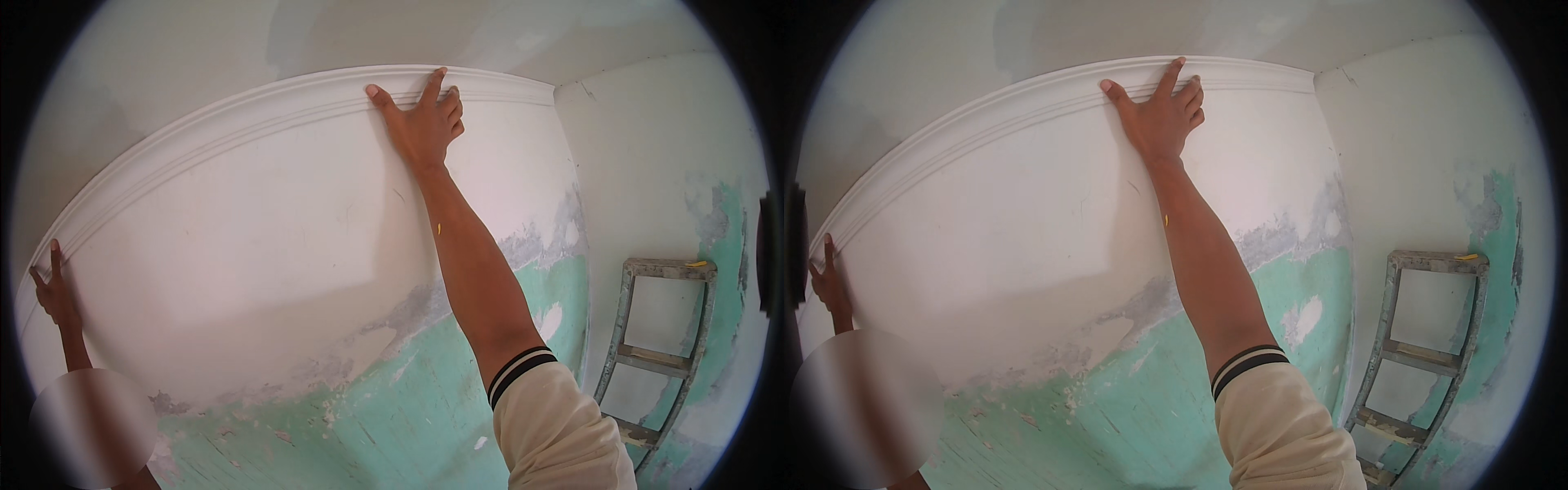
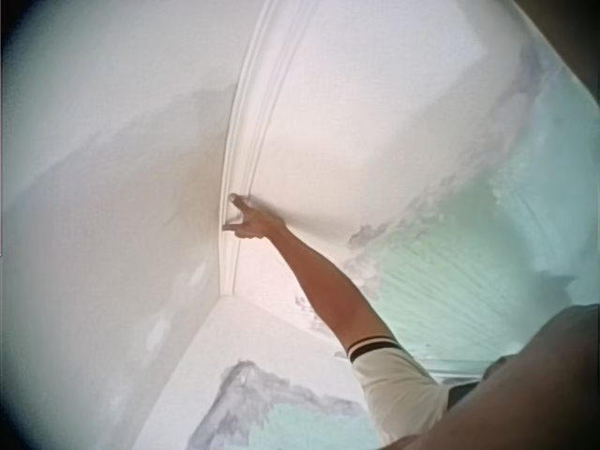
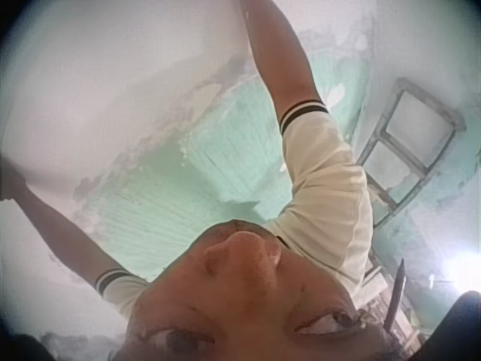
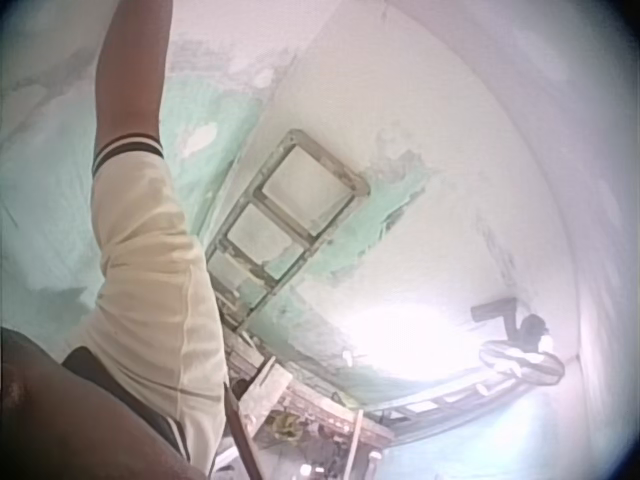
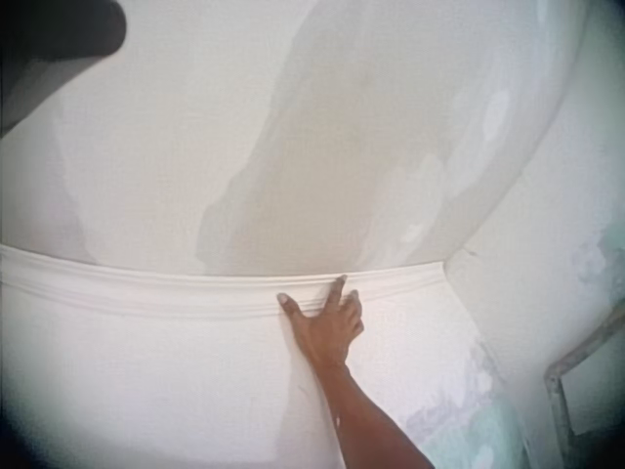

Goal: The person measures and marks a white cornice piece using a tape measure, pencil, and set square, then saws it to length. The person lifts the cut cornice to the ceiling and positions it against the wall to check fit.

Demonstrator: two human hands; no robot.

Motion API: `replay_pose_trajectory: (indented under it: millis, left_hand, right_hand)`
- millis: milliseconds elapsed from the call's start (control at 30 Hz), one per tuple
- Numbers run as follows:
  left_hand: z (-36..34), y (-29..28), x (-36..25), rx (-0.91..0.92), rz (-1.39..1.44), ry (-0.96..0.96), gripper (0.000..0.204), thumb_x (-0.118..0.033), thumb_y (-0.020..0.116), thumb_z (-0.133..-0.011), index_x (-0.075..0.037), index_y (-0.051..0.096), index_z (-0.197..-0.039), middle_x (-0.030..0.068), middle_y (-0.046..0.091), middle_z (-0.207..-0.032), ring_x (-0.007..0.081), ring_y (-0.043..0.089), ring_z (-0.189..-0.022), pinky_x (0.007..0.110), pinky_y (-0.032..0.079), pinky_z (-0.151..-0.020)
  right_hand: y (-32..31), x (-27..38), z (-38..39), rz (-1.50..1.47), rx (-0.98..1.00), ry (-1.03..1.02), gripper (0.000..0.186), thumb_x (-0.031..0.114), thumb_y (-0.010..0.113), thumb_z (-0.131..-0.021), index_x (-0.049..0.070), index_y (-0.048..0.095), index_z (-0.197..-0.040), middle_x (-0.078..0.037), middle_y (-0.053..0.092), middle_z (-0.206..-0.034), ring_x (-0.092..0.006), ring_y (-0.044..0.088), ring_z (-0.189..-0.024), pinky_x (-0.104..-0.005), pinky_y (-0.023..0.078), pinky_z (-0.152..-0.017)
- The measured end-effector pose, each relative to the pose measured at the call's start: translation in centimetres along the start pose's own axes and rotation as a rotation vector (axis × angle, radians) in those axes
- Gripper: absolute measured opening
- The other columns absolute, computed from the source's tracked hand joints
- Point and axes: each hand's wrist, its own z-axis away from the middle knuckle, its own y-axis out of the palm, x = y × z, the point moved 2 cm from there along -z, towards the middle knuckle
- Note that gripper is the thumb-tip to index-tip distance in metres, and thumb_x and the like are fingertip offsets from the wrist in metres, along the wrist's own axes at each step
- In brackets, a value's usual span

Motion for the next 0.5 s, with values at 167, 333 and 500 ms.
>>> replay_pose_trajectory:
  millis: [167,333,500]
  left_hand:
    - [-4.2,1.5,5.8,-0.08,-0.48,0.438,0.084,-0.066,0.054,-0.096,-0.022,0.031,-0.164,0.0192,0.051,-0.153,0.0331,0.045,-0.142,0.051,0.034,-0.12]
    - [-9.9,-6.6,9.4,0.011,-0.678,0.67,0.05,-0.043,0.036,-0.111,-0.033,0.039,-0.16,0.0097,0.04,-0.164,0.0326,0.026,-0.155,0.054,0.015,-0.126]
    - [0.0,-2.1,6.4,-0.009,-0.61,0.365,0.086,-0.065,0.051,-0.093,-0.019,0.031,-0.163,0.0152,0.024,-0.169,0.0386,0.016,-0.157,0.064,0.012,-0.123]
  right_hand:
    - [-0.4,-0.1,-0.6,-0.026,-0.009,-0.002,0.131,0.088,0.062,-0.077,-0.001,0.017,-0.163,-0.041,0.022,-0.157,-0.0496,0.017,-0.15,-0.0617,0.015,-0.118]
    - [5.7,4.1,2.9,-0.013,0.056,0.05,0.13,0.093,0.055,-0.075,0.006,0.02,-0.165,-0.038,0.026,-0.159,-0.0492,0.022,-0.151,-0.0672,0.022,-0.116]
    - [9.8,-4.3,-4.9,0.141,-0.112,-0.076,0.111,0.089,0.054,-0.081,0.021,0.028,-0.165,-0.023,0.039,-0.16,-0.0423,0.033,-0.15,-0.0692,0.028,-0.114]
